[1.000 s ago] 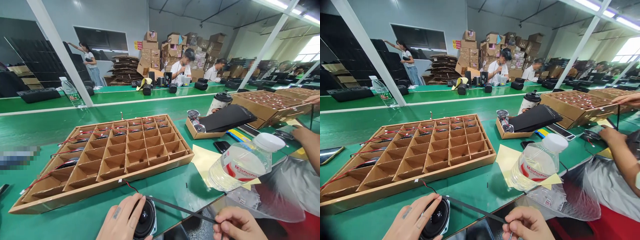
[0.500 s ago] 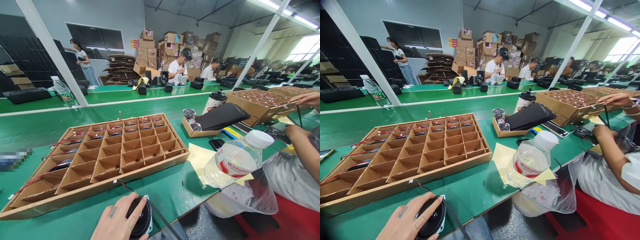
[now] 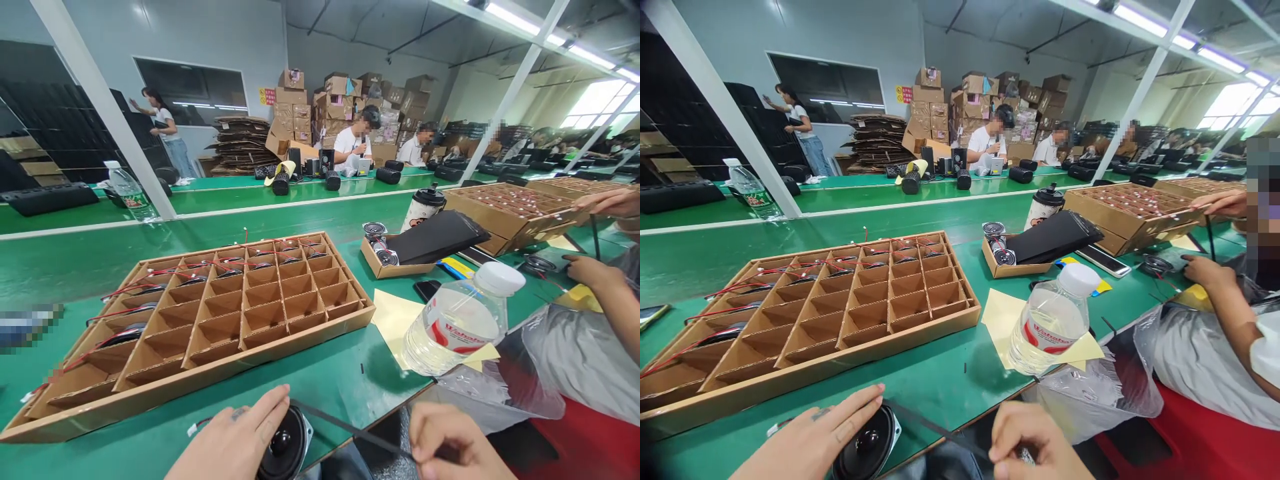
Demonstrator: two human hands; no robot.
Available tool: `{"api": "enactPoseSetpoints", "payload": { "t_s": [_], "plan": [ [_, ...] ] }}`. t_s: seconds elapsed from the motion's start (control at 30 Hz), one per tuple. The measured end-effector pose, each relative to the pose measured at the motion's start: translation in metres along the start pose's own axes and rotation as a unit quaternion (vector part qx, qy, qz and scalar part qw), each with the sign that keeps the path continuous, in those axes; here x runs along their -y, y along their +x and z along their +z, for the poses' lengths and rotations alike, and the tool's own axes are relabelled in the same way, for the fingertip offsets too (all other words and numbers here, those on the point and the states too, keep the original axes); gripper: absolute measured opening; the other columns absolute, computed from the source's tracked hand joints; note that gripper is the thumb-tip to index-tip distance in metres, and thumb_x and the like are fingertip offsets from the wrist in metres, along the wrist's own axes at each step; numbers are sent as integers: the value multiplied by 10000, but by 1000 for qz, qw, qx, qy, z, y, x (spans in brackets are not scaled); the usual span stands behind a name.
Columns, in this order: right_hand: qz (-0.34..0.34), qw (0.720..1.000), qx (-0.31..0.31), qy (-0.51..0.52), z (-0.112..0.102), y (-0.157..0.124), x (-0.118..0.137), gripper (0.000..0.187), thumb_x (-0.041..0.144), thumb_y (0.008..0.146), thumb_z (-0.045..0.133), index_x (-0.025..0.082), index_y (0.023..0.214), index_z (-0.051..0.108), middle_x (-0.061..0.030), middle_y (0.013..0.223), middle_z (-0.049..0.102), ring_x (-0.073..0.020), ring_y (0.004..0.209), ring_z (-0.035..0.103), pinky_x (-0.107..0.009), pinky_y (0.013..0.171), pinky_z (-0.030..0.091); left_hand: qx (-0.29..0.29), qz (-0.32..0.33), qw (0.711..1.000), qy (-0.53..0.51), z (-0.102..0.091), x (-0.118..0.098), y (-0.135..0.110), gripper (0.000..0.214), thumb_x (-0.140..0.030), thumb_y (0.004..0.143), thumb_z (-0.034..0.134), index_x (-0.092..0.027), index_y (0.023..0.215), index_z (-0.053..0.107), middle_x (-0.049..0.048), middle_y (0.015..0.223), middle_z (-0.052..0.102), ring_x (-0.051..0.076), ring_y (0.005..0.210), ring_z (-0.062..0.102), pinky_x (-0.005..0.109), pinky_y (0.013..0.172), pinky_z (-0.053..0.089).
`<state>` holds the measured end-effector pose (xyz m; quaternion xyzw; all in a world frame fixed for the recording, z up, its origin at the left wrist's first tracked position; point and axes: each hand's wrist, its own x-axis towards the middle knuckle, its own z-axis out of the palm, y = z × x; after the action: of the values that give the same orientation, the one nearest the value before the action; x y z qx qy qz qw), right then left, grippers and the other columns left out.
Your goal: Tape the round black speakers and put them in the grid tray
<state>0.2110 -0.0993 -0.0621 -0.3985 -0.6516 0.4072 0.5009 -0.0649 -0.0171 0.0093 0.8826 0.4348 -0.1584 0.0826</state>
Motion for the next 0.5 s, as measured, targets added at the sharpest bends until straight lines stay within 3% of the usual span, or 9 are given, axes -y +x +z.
{"api": "enactPoseSetpoints", "payload": {
  "t_s": [0.07, 0.13, 0.23, 0.37, 0.5],
  "plan": [
    [8, 999, -22, 46, -4, 5, -4, 44, 228, 730, 697, 221, 734, 654, 0, 650, 551, -76, 575, 513, -163, 530, 389, 56, 9, 998, -42, -15, 7, 1, 689, -200, 646, 678, -289, 1268, 395, 9, 1349, 391, 269, 1041, 555, 420, 920, 439],
    [36, 991, -18, 126, -5, 8, -10, 73, 185, 728, 692, 241, 760, 660, 9, 685, 523, -59, 535, 517, -132, 459, 382, 78, 23, 995, -55, -20, 13, 3, 666, -225, 663, 674, -305, 1263, 397, -3, 1345, 395, 279, 1078, 531, 450, 960, 398],
    [77, 975, -17, 208, -6, 9, -21, 116, 152, 737, 676, 257, 785, 669, 17, 713, 482, -50, 502, 538, -92, 387, 370, 63, 18, 997, -27, -14, 18, 3, 646, -257, 684, 662, -297, 1271, 393, 33, 1348, 393, 290, 999, 575, 473, 937, 407],
    [94, 970, -17, 223, -4, 10, -31, 129, 128, 731, 678, 250, 772, 676, 21, 703, 472, -49, 506, 556, -73, 387, 377, 49, 18, 998, -32, 1, 20, -1, 618, -362, 712, 639, -311, 1275, 389, 49, 1352, 392, 305, 1062, 538, 485, 935, 401],
    [97, 969, 2, 227, -2, 7, -32, 129, 129, 732, 676, 252, 772, 680, 20, 702, 470, -22, 472, 506, -74, 385, 371, 53, 5, 998, -37, 0, 17, -4, 612, -363, 721, 623, -313, 1279, 376, 33, 1362, 378, 288, 1047, 547, 454, 928, 408]
  ]
}}
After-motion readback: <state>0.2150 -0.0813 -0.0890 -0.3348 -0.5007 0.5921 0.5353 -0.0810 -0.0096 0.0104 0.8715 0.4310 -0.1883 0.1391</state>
